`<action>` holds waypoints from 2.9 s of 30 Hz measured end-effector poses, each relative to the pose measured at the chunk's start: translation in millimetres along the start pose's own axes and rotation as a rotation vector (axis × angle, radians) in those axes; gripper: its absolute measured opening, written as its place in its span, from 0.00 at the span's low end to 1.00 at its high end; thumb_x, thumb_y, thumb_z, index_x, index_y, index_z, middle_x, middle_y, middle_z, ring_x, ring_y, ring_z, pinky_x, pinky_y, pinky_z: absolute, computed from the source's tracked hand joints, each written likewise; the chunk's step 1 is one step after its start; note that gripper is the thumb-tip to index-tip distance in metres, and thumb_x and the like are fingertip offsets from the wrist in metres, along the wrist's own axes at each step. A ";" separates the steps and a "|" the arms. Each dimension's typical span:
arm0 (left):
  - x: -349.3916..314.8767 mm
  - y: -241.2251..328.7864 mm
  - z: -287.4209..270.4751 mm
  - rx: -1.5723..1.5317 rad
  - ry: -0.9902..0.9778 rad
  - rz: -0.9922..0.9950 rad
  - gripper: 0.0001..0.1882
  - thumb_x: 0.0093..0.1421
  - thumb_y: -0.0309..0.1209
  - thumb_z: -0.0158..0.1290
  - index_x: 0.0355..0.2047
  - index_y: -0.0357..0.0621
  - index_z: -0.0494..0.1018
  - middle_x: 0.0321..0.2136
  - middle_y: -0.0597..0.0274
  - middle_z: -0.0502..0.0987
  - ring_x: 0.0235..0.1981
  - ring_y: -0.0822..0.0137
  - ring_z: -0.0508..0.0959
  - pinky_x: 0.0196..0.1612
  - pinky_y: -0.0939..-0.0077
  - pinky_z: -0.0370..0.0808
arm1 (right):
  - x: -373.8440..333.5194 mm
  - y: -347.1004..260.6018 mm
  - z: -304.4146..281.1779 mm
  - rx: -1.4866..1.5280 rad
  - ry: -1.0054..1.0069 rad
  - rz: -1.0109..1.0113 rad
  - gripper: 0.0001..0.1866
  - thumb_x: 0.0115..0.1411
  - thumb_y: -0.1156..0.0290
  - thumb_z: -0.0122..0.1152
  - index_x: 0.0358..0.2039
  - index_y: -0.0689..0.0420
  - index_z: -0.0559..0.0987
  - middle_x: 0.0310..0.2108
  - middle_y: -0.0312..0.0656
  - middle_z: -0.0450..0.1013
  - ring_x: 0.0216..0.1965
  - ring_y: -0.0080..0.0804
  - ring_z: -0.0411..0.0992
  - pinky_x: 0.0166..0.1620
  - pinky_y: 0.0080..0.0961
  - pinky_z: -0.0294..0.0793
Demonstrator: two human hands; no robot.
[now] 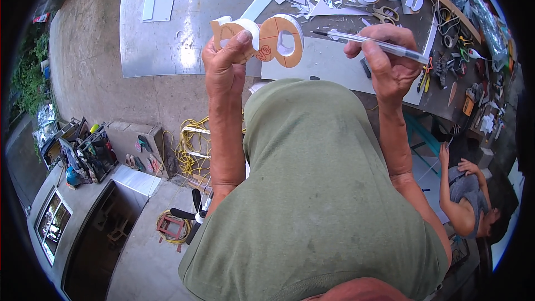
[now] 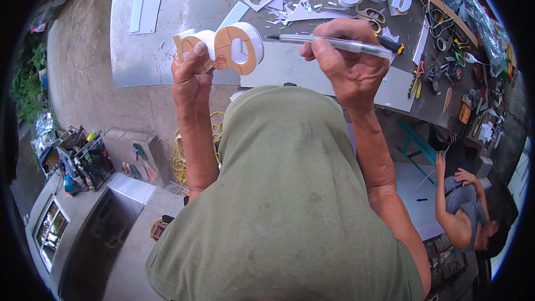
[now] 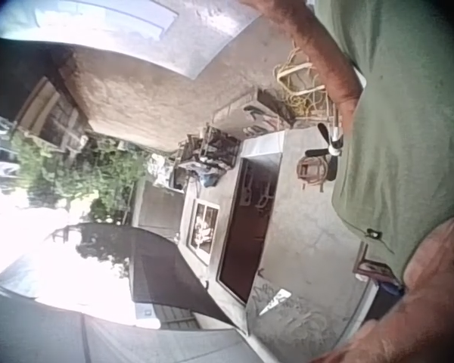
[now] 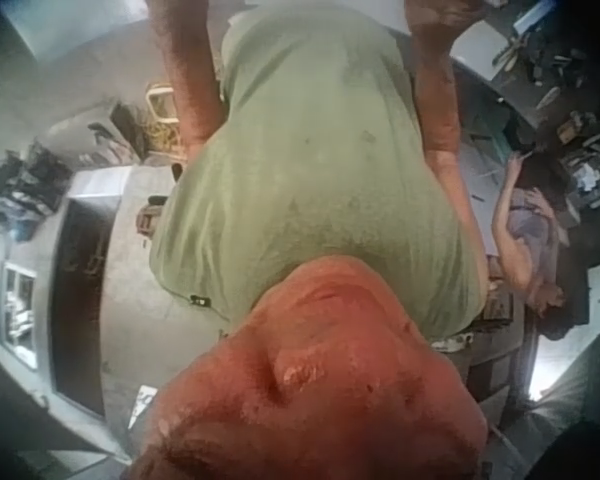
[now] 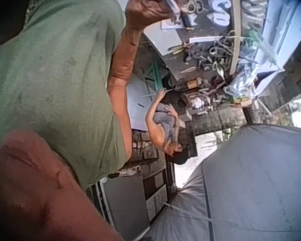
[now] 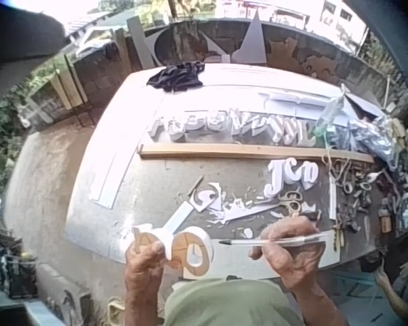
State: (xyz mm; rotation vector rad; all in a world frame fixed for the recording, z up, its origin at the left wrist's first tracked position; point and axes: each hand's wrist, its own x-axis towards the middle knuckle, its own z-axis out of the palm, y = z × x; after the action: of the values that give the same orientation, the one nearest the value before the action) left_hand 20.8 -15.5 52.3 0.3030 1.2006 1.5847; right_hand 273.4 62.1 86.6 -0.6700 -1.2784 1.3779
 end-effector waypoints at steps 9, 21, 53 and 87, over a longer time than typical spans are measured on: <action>-2.8 -2.6 -1.9 -0.025 -0.005 0.016 0.19 0.54 0.27 0.65 0.42 0.29 0.74 0.37 0.50 0.81 0.37 0.64 0.83 0.47 0.69 0.80 | -0.4 1.2 13.1 -0.408 -0.142 -0.080 0.13 0.56 0.83 0.58 0.41 0.65 0.83 0.30 0.46 0.80 0.31 0.30 0.80 0.35 0.24 0.80; -6.3 -2.2 0.5 0.033 -0.038 0.041 0.19 0.54 0.27 0.64 0.43 0.27 0.74 0.38 0.44 0.82 0.39 0.61 0.84 0.49 0.65 0.80 | -4.1 1.9 10.8 -0.466 -0.156 -0.066 0.13 0.54 0.83 0.61 0.41 0.65 0.83 0.32 0.47 0.81 0.33 0.31 0.81 0.37 0.25 0.80; -6.1 -2.7 4.4 0.034 -0.034 0.031 0.20 0.54 0.26 0.64 0.43 0.27 0.74 0.37 0.46 0.82 0.38 0.61 0.84 0.47 0.67 0.80 | -5.6 1.8 8.2 -0.487 -0.151 -0.032 0.12 0.54 0.82 0.62 0.39 0.65 0.83 0.33 0.47 0.81 0.34 0.33 0.80 0.38 0.26 0.79; 10.9 -9.2 1.2 -0.046 0.081 0.015 0.20 0.55 0.26 0.66 0.45 0.33 0.71 0.38 0.56 0.79 0.39 0.65 0.82 0.45 0.67 0.81 | -19.2 9.6 7.5 -0.659 -0.175 -0.217 0.13 0.51 0.82 0.62 0.39 0.62 0.82 0.31 0.45 0.80 0.29 0.36 0.80 0.33 0.27 0.79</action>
State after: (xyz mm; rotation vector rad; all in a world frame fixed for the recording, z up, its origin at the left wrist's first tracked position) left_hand 22.7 -6.4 41.4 0.2204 1.2239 1.6487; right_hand 268.3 43.3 74.7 -0.8284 -1.9138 0.8389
